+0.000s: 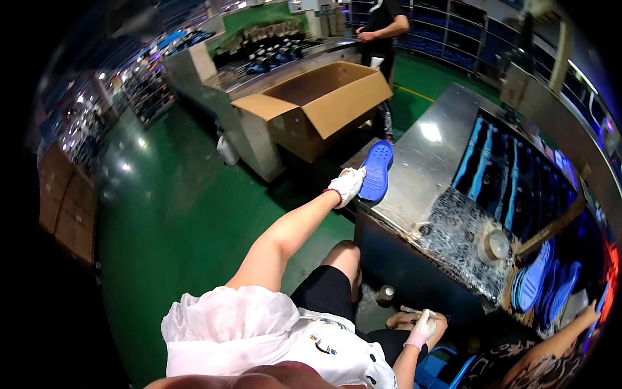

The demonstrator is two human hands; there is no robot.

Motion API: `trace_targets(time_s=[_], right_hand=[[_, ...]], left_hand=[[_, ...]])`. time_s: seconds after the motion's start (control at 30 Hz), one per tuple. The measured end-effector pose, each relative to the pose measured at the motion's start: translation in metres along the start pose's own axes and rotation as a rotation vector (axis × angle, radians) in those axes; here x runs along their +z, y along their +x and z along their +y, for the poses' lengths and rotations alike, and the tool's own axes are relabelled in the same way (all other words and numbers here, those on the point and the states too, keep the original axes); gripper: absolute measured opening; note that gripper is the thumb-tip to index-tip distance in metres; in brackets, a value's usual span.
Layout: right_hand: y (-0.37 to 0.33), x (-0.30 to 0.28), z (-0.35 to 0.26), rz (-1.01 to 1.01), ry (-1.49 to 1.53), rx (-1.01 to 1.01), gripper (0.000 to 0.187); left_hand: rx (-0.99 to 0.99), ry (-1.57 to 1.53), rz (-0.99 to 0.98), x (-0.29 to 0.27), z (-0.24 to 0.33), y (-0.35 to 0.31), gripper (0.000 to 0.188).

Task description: The person uses a brush to apply a substance along the edges of blue shoe soles at a factory workstation while other shoes move along a conveyor belt.

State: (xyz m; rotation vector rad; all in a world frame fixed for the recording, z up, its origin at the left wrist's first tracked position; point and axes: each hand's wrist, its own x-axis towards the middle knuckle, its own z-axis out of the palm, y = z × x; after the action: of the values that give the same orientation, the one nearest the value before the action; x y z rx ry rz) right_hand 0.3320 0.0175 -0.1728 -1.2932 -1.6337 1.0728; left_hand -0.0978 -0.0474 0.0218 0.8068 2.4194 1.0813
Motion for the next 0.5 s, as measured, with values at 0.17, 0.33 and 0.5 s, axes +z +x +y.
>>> trace_targets(time_s=[0.17,0.33,0.5], right_hand=[[0.000,-0.004,-0.002,-0.021,0.023,0.039,0.026],[-0.019,-0.017,-0.051,0.010,-0.042,0.038,0.024],[-0.015,-0.020,-0.114,0.109,0.046,-0.053,0.019]], left_hand=[[-0.162,-0.263,0.307,-0.010,-0.012,-0.015,0.058],[0.007,-0.871,0.233,-0.025,0.051,-0.085,0.033],[0.401,-0.816,0.302,0.008,0.073,-0.132,0.029]])
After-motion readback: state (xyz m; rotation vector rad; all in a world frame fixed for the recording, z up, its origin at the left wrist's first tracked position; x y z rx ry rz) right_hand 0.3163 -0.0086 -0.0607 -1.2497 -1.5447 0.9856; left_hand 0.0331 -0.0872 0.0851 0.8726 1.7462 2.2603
